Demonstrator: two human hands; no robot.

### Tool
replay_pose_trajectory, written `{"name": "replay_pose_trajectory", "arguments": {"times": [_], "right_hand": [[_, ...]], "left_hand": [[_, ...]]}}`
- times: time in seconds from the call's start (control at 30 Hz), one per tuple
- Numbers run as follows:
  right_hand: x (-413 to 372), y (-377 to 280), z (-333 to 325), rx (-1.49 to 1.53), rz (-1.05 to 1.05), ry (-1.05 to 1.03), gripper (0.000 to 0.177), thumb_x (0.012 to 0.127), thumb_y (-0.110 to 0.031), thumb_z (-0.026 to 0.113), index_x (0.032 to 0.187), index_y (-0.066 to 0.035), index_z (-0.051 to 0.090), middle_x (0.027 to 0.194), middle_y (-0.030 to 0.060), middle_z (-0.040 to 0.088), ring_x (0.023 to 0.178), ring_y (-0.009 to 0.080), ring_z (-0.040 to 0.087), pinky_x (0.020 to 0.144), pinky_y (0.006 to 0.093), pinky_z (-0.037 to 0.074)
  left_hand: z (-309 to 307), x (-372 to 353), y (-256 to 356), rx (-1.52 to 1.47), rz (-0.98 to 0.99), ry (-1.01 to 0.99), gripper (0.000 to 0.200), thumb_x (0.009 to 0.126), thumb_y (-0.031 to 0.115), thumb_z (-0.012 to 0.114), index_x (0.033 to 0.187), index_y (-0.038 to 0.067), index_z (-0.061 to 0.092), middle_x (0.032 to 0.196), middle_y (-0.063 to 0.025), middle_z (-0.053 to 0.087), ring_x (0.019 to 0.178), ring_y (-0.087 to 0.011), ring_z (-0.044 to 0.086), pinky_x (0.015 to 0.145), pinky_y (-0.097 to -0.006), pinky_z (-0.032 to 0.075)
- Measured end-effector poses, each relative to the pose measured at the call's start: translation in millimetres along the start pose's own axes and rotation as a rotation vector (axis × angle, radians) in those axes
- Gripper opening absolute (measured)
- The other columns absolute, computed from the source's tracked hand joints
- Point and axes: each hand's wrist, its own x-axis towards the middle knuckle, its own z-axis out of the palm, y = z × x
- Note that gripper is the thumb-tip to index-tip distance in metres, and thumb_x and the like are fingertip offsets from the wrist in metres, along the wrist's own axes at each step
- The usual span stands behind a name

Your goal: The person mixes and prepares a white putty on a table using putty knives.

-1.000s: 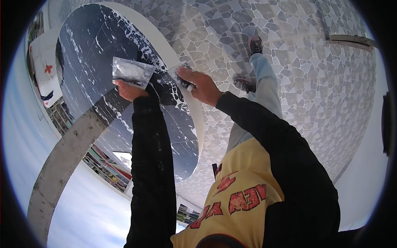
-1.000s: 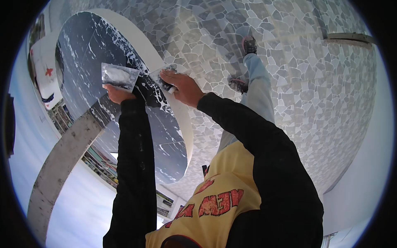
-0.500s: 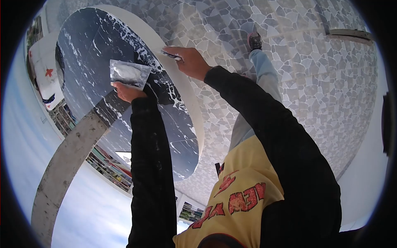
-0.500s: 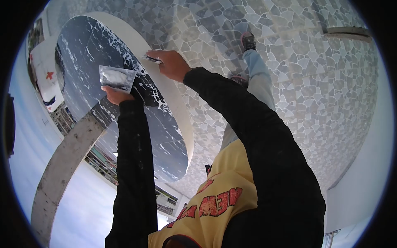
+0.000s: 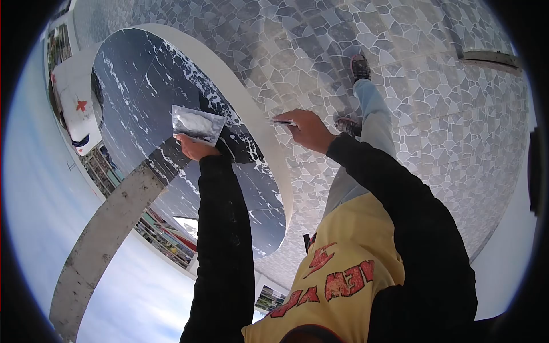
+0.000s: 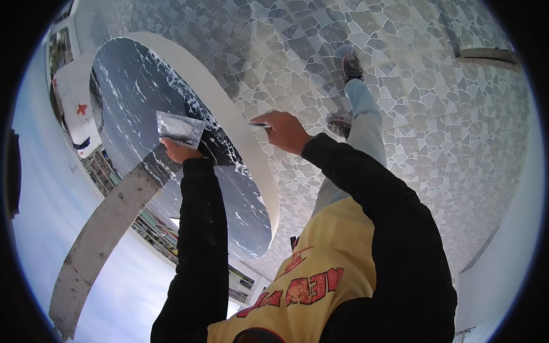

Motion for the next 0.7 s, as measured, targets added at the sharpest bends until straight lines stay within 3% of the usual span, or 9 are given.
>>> {"name": "replay_pose_trajectory", "arguments": {"times": [0.1,0.17,0.23,0.33,0.4,0.53,0.7], "right_hand": [[81,11,-20,0.040,0.102,0.276,0.035,0.081,-0.002,0.054,0.113,-0.006,0.067,0.102,0.0210,0.067,0.094,0.0387,0.063,0.085,0.0458,0.050],[145,20,-24,-0.031,0.064,0.307,0.033,0.080,-0.008,0.058,0.111,-0.005,0.068,0.101,0.0214,0.067,0.097,0.0390,0.063,0.085,0.0467,0.050],[208,12,-30,-0.013,0.120,0.188,0.037,0.077,-0.013,0.062,0.113,-0.006,0.067,0.098,0.0210,0.068,0.095,0.0389,0.065,0.083,0.0473,0.051],[283,6,-18,-0.104,-0.002,0.274,0.040,0.079,-0.009,0.058,0.118,-0.003,0.066,0.099,0.0235,0.069,0.087,0.0372,0.067,0.082,0.0447,0.053],[323,5,-10,-0.234,0.041,0.208,0.032,0.078,-0.014,0.063,0.108,-0.007,0.069,0.098,0.0196,0.070,0.092,0.0363,0.068,0.084,0.0460,0.054],[355,-1,-1,-0.259,0.084,0.086,0.031,0.079,-0.015,0.063,0.109,-0.008,0.069,0.100,0.0193,0.070,0.095,0.0369,0.068,0.084,0.0462,0.054],[333,5,-6,-0.355,-0.058,-0.100,0.033,0.078,-0.014,0.062,0.110,-0.010,0.069,0.099,0.0188,0.071,0.093,0.0369,0.068,0.083,0.0455,0.054]], "left_hand": [[8,-8,8,0.039,-0.013,0.032,0.065,0.098,0.050,0.048,0.123,-0.010,0.055,0.122,-0.0209,0.057,0.106,-0.0327,0.060,0.093,-0.0455,0.049],[13,-11,12,0.096,-0.018,0.056,0.066,0.099,0.050,0.046,0.122,-0.011,0.056,0.121,-0.0221,0.059,0.105,-0.0321,0.061,0.092,-0.0446,0.050],[16,-13,16,0.091,-0.057,0.075,0.065,0.099,0.048,0.046,0.123,-0.011,0.056,0.122,-0.0226,0.058,0.107,-0.0326,0.061,0.092,-0.0452,0.050],[10,-7,8,0.122,-0.031,0.081,0.064,0.099,0.047,0.048,0.125,-0.010,0.055,0.123,-0.0222,0.058,0.107,-0.0328,0.061,0.093,-0.0455,0.051],[3,1,1,0.047,-0.071,0.060,0.065,0.098,0.049,0.050,0.127,-0.010,0.054,0.125,-0.0222,0.057,0.108,-0.0322,0.060,0.093,-0.0447,0.051],[3,-4,4,0.223,-0.058,0.108,0.068,0.097,0.050,0.052,0.128,-0.010,0.053,0.127,-0.0228,0.055,0.110,-0.0330,0.059,0.092,-0.0468,0.051],[-3,-1,-5,0.059,-0.151,0.132,0.071,0.094,0.052,0.055,0.129,-0.010,0.051,0.127,-0.0235,0.055,0.111,-0.0352,0.059,0.093,-0.0484,0.050]]}}
